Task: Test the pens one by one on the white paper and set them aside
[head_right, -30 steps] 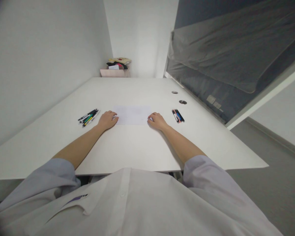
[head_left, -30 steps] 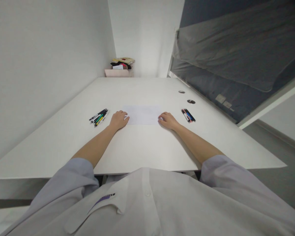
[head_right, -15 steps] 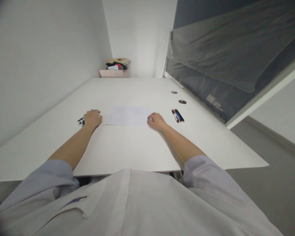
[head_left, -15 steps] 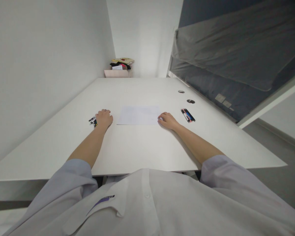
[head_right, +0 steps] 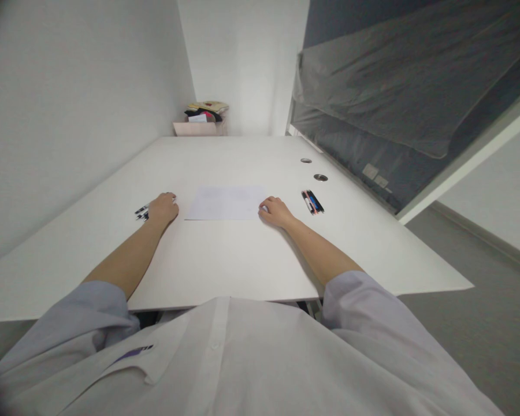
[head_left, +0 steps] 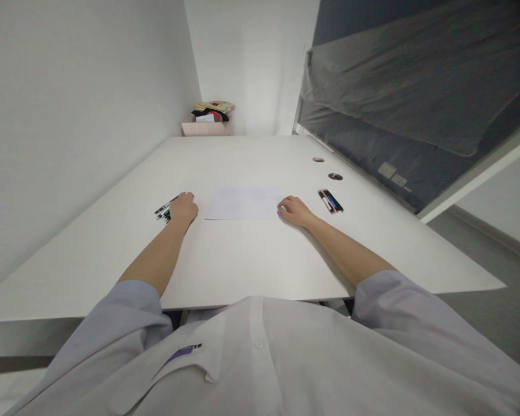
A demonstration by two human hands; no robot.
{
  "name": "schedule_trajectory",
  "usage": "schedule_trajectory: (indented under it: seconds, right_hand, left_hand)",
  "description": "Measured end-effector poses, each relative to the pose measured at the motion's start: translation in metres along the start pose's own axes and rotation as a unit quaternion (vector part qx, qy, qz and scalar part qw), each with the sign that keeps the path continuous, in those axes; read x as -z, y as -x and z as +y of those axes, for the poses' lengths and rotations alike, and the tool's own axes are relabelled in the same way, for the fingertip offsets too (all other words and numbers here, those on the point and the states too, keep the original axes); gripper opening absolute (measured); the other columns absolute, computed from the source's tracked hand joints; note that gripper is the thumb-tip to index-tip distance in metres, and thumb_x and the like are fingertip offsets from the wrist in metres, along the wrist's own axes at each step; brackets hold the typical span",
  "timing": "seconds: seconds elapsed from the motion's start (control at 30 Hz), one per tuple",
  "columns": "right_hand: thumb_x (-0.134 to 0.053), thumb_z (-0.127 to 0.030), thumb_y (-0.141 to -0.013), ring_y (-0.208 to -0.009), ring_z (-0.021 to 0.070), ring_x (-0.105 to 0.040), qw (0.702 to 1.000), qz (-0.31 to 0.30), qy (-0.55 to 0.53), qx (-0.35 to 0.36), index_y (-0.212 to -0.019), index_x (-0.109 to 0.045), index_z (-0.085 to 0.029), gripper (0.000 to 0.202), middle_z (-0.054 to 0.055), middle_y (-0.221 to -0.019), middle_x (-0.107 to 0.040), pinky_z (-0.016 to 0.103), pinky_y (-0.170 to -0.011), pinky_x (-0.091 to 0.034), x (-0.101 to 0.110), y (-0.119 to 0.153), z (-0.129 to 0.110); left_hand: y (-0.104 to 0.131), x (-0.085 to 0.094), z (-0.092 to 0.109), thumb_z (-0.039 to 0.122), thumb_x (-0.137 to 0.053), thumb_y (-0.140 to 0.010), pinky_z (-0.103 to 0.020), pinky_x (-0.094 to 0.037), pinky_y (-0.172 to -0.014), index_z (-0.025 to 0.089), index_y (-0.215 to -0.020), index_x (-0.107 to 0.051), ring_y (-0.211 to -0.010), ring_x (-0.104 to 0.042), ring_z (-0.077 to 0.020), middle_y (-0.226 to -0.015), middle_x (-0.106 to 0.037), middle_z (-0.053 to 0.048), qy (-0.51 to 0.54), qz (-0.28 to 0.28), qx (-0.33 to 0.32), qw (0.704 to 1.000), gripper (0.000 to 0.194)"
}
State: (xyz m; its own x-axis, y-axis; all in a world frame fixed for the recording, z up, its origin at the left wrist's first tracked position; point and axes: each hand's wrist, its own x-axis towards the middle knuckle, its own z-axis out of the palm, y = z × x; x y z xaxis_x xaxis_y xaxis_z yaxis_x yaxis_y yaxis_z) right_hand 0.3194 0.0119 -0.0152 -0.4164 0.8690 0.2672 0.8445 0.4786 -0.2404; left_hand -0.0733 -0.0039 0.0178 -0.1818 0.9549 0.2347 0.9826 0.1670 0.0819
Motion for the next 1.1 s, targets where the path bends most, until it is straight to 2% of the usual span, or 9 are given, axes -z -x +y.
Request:
schedule_trajectory:
  seconds: [0.2,0.33,0.47,0.6,0.7,0.77,0.9,1.1]
  right_hand:
    - [-0.057,-0.030,-0.090,-0.109,0.0268,-0.060,1.000,0.005,-0.001,0.002,-0.113,-0.073,-0.017,0.031,0.013,-0.118,-0.067,0.040,-0.101,-0.043,-0.001,-0.001,0.001]
    - [-0.057,-0.030,-0.090,-0.110,0.0270,-0.060,1.000,0.005,-0.003,0.003,-0.112,-0.073,-0.017,0.030,0.014,-0.118,-0.067,0.041,-0.101,-0.043,-0.001,0.000,0.000]
    - [-0.057,-0.031,-0.091,-0.111,0.0269,-0.059,1.000,0.005,-0.002,0.002,-0.112,-0.073,-0.017,0.030,0.014,-0.119,-0.067,0.040,-0.102,-0.043,-0.001,0.000,-0.001]
    - [-0.057,-0.030,-0.090,-0.113,0.0279,-0.059,1.000,0.015,-0.015,-0.004,-0.114,-0.071,-0.016,0.031,0.015,-0.121,-0.065,0.042,-0.102,-0.043,-0.001,0.000,-0.001]
    - [-0.057,-0.030,-0.089,-0.111,0.0268,-0.060,0.996,0.061,-0.062,-0.005,-0.119,-0.067,-0.016,0.034,0.016,-0.121,-0.064,0.041,-0.099,-0.045,0.001,0.000,-0.005]
    - [-0.056,-0.031,-0.089,-0.101,0.0237,-0.062,0.990,0.085,-0.115,-0.002,-0.120,-0.066,-0.017,0.035,0.013,-0.116,-0.067,0.038,-0.093,-0.048,0.003,0.000,-0.011]
    - [-0.054,-0.035,-0.090,-0.078,0.0174,-0.062,0.973,0.059,-0.224,-0.003,-0.120,-0.065,-0.019,0.035,0.006,-0.093,-0.072,0.031,-0.077,-0.050,0.004,-0.001,-0.034]
    - [-0.058,-0.032,-0.085,-0.077,0.0166,-0.064,0.941,-0.011,-0.338,-0.001,-0.113,-0.068,-0.018,0.033,0.005,-0.090,-0.074,0.029,-0.073,-0.051,-0.007,-0.003,-0.058]
  left_hand:
    - [0.000,-0.001,0.002,0.018,-0.045,-0.087,-0.046,-0.047,-0.100,0.011,-0.121,-0.065,-0.115,-0.063,-0.0352,-0.119,-0.069,-0.021,0.033,0.014,-0.008,0.999,0.040]
    - [-0.004,-0.005,0.003,0.022,-0.056,-0.081,-0.042,-0.047,-0.101,0.014,-0.127,-0.062,-0.111,-0.065,-0.0314,-0.112,-0.073,-0.016,0.163,0.052,0.022,0.985,0.047]
    - [-0.009,-0.012,0.011,0.022,-0.059,-0.074,-0.035,-0.054,-0.085,0.021,-0.134,-0.057,-0.091,-0.070,-0.0232,-0.108,-0.072,-0.009,0.359,0.064,0.037,0.930,0.061]
    - [-0.007,-0.016,0.028,0.022,-0.058,-0.071,-0.033,-0.056,-0.079,0.019,-0.142,-0.046,-0.084,-0.071,-0.0189,-0.107,-0.068,-0.008,0.516,0.042,-0.009,0.856,0.072]
    - [0.000,-0.016,0.044,0.025,-0.059,-0.072,-0.034,-0.057,-0.079,0.023,-0.138,-0.045,-0.085,-0.072,-0.0194,-0.102,-0.067,-0.005,0.583,0.011,-0.048,0.811,0.067]
    - [0.005,-0.016,0.055,0.028,-0.063,-0.072,-0.036,-0.057,-0.080,0.025,-0.128,-0.047,-0.087,-0.072,-0.0197,-0.099,-0.066,-0.003,0.616,-0.004,-0.062,0.786,0.058]
    - [0.015,-0.019,0.071,0.031,-0.068,-0.071,-0.038,-0.057,-0.082,0.023,-0.105,-0.050,-0.092,-0.071,-0.0196,-0.097,-0.068,-0.003,0.659,-0.027,-0.089,0.746,0.039]
    - [0.024,-0.020,0.081,0.034,-0.076,-0.067,-0.037,-0.054,-0.087,0.020,-0.088,-0.050,-0.097,-0.068,-0.0198,-0.099,-0.070,-0.004,0.675,-0.072,-0.111,0.726,0.036]
